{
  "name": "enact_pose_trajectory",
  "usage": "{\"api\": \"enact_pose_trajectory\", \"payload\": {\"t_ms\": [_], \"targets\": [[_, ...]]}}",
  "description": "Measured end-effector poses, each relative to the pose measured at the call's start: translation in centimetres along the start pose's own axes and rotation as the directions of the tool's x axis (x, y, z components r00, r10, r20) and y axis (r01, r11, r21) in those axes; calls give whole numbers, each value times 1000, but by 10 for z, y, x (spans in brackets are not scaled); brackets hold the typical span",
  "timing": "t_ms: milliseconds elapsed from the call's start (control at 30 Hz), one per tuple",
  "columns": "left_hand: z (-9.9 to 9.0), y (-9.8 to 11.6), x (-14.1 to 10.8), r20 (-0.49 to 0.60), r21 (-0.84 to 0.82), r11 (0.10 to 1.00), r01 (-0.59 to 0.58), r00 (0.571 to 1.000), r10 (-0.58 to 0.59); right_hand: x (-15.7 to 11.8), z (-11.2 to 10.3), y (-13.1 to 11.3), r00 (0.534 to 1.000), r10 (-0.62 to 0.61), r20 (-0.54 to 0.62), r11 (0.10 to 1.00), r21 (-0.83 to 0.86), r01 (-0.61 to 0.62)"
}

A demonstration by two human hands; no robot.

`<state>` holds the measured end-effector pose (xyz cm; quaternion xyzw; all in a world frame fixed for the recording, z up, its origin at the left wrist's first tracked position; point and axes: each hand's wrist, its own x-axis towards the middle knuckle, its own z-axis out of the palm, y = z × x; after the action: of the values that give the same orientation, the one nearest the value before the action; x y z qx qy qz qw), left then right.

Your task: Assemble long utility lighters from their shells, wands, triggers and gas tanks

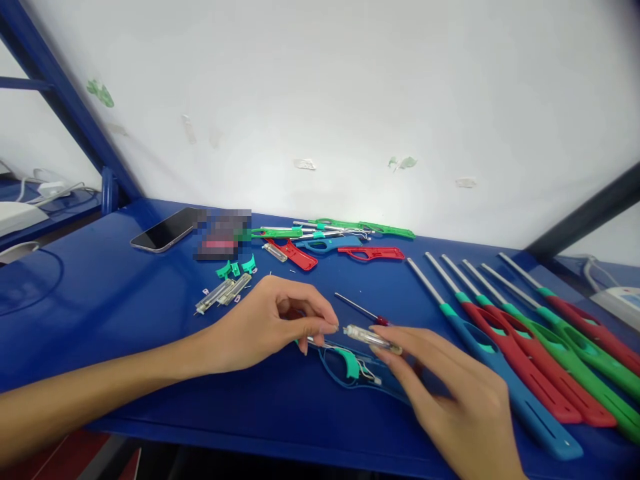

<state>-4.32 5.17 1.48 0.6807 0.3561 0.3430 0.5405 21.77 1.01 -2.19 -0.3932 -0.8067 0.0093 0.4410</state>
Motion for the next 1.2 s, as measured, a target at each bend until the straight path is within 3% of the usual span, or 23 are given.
{"api": "enact_pose_trajectory", "payload": {"t_ms": [533, 867, 1200], "targets": [[5, 6, -3, -69, 101, 992, -81, 994, 89, -7, -1, 2, 997, -27, 73, 1000, 15, 26], [14, 1, -9, -43, 16, 992, -122, 991, 123, -6, -2, 1, 989, 10, 149, 1000, 22, -14], [14, -1, -14, -26, 266, 932, -248, 964, 264, 0, -3, -3, 970, -38, 240, 999, 19, 34]]}}
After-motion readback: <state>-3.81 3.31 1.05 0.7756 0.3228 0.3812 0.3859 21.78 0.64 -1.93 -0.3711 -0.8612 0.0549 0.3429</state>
